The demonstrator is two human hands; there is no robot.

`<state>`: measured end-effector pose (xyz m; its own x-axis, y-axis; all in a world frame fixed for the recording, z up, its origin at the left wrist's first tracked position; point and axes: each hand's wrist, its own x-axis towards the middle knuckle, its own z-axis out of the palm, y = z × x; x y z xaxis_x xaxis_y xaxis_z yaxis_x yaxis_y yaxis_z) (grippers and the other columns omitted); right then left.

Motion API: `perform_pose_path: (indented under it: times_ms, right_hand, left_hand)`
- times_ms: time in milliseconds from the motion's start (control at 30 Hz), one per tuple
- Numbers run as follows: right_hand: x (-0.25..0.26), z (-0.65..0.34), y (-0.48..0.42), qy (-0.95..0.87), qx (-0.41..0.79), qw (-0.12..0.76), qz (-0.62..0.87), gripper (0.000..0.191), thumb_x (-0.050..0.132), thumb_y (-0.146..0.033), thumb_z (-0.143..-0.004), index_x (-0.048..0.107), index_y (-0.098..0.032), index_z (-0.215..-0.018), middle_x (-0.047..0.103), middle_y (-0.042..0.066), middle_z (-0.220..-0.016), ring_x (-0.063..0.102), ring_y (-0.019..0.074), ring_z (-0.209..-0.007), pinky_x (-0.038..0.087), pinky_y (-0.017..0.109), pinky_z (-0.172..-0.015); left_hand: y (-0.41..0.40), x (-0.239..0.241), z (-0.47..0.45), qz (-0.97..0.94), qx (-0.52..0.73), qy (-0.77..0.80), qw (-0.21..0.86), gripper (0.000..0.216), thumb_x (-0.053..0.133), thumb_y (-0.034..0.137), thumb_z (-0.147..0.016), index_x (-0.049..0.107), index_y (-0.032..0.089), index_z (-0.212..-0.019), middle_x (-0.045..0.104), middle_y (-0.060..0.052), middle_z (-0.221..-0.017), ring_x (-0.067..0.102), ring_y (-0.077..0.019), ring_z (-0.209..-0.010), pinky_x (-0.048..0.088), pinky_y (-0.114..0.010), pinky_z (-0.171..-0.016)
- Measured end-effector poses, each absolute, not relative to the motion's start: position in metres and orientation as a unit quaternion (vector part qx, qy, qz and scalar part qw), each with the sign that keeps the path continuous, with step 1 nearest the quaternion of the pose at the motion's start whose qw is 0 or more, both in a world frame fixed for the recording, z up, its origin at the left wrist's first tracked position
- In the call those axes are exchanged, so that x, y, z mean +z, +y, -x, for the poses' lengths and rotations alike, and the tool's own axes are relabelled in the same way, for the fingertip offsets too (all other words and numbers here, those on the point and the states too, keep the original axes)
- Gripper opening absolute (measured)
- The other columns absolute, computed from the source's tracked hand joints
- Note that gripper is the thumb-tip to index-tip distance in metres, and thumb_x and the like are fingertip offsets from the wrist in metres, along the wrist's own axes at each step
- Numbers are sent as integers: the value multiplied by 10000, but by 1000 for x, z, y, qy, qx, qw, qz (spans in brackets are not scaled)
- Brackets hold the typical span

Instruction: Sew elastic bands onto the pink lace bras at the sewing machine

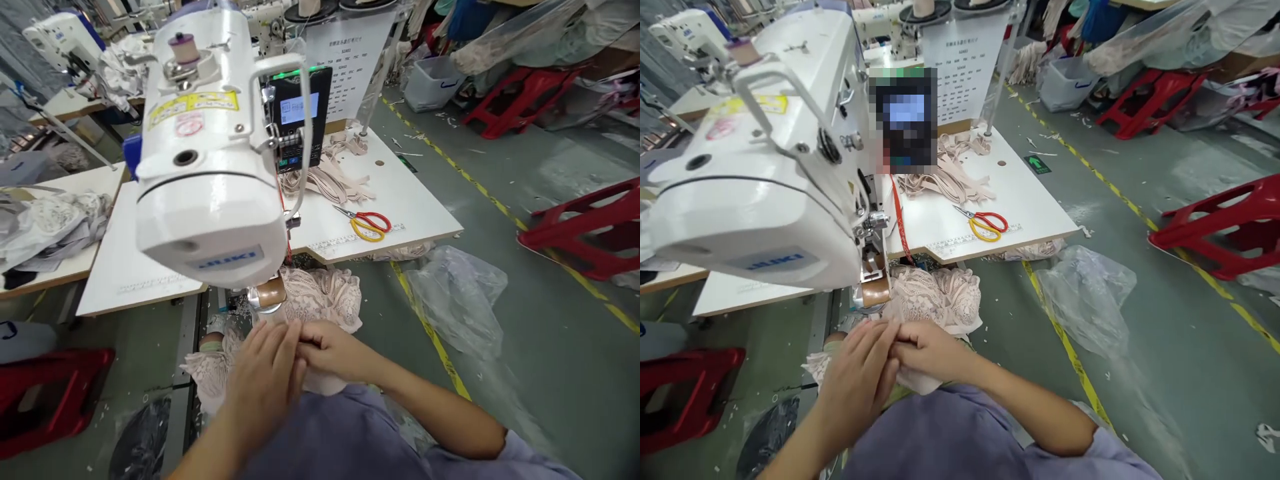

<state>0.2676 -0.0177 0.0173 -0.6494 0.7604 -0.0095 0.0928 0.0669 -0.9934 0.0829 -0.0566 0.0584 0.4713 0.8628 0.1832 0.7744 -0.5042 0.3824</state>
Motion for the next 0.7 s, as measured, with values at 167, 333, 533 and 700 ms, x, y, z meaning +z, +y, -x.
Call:
perform_pose_path:
  times_ms: [167, 333, 533, 700]
  right_hand:
    - [-3, -261, -14, -872, 170, 248, 386, 253, 449, -198, -969, 657, -206, -826, 573, 25, -656, 498, 161, -605, 345, 281, -537]
    - [-18, -262, -12, -862, 145, 325, 362, 191, 511, -187, -950, 665, -237, -1050, 668, 54, -874, 602, 193, -800, 461, 321, -701]
    - [-15, -259, -20, -796, 233, 382, 408, 178, 624, -304, -907, 643, -233, -1070, 668, 75, -947, 624, 230, -895, 516, 362, -752]
    - [-20, -251, -25, -790, 256, 369, 418, 198, 591, -309, -939, 652, -227, -1108, 683, 74, -970, 644, 216, -887, 516, 335, -721]
  left_hand:
    - [-31, 36, -71, -595, 130, 578, 543, 509, 309, 457, -991, 659, 165, -764, 652, -62, -610, 637, -189, -595, 532, -324, -651]
    - [-35, 16, -68, -446, 239, 517, 690, 414, 460, 535, -924, 592, 160, -808, 544, 3, -617, 544, -130, -536, 512, -284, -599]
    - [-50, 27, -72, -521, 284, 543, 594, 398, 446, 460, -964, 570, 180, -708, 503, 25, -634, 478, -114, -590, 405, -229, -583]
    - [-52, 30, -72, -577, 262, 571, 521, 376, 387, 406, -984, 512, 193, -701, 484, 30, -642, 473, -123, -603, 381, -229, -574]
